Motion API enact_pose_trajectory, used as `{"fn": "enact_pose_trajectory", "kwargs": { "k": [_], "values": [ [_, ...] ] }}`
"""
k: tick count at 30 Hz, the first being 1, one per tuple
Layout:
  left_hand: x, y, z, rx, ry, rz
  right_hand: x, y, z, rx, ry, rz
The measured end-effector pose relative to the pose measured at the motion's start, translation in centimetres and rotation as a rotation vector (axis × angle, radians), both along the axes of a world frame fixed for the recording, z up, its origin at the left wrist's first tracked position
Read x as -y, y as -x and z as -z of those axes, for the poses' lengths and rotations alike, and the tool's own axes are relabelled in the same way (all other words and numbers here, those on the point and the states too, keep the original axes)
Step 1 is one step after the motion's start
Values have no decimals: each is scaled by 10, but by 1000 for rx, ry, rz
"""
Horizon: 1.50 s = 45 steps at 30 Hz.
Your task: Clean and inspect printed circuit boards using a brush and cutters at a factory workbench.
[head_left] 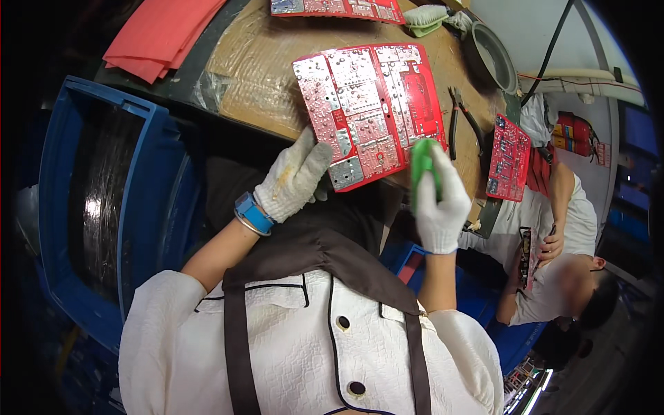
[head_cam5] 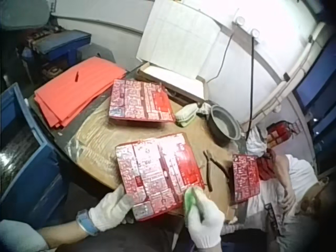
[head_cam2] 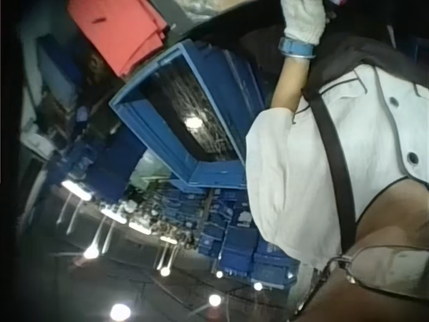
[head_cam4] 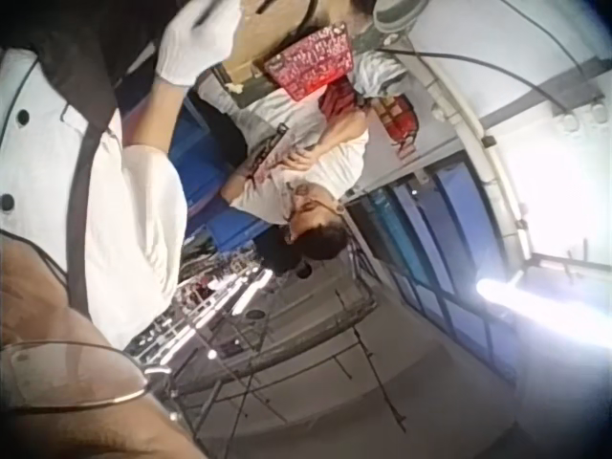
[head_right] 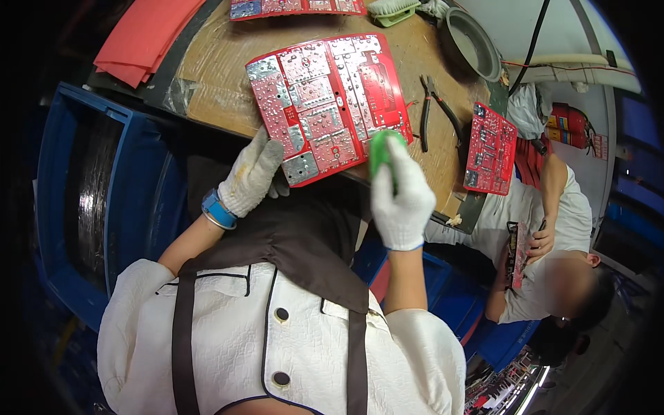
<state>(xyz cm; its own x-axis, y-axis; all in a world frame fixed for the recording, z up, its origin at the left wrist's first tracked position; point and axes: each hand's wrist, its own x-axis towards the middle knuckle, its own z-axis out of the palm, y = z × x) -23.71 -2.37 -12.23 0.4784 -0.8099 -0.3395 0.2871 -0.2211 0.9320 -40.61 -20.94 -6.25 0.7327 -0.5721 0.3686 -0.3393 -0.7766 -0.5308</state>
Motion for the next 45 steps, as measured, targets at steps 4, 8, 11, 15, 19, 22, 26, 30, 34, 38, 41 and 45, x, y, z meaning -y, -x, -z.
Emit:
{"fn": "enact_pose_trajectory", "kwargs": {
  "k": [4, 8, 11, 15, 19, 22, 26, 30, 34, 38, 41, 45],
  "values": [
    [16, 0, 38, 404, 310, -213, -60, 1, -2, -501, 217, -458],
    [3, 0, -1, 37, 10, -5, 3, 0, 0, -23, 101, -114],
    [3, 2, 6, 26, 53, -39, -30, -6, -20, -363, 61, -299],
    [6, 3, 1, 67, 47, -76, -16, -9, -10, -200, 116, -307],
    [1, 2, 4, 35, 26, -40, 18, 5, 4, 12, 20, -104],
    [17, 0, 36, 370, 264, -178, -60, -2, -6, -182, 39, -575],
    [13, 2, -8, 20, 13, -14, 2, 19, 2, -20, 37, -106],
    [4, 1, -22, -6, -59, -48, 13, 14, -4, -27, -34, 37],
    [5, -20, -35, 87, -184, -257, -42, -1, -8, -34, 46, -308],
    [26, -56, -45, 274, -22, -507, 36, 2, -2, 86, -84, 168],
    [52, -75, -22, 580, -49, -375, -5, -2, -3, -81, -15, 25],
    [56, -70, 1, 356, 164, -515, -32, -19, -5, 40, 53, -176]
  ]
}}
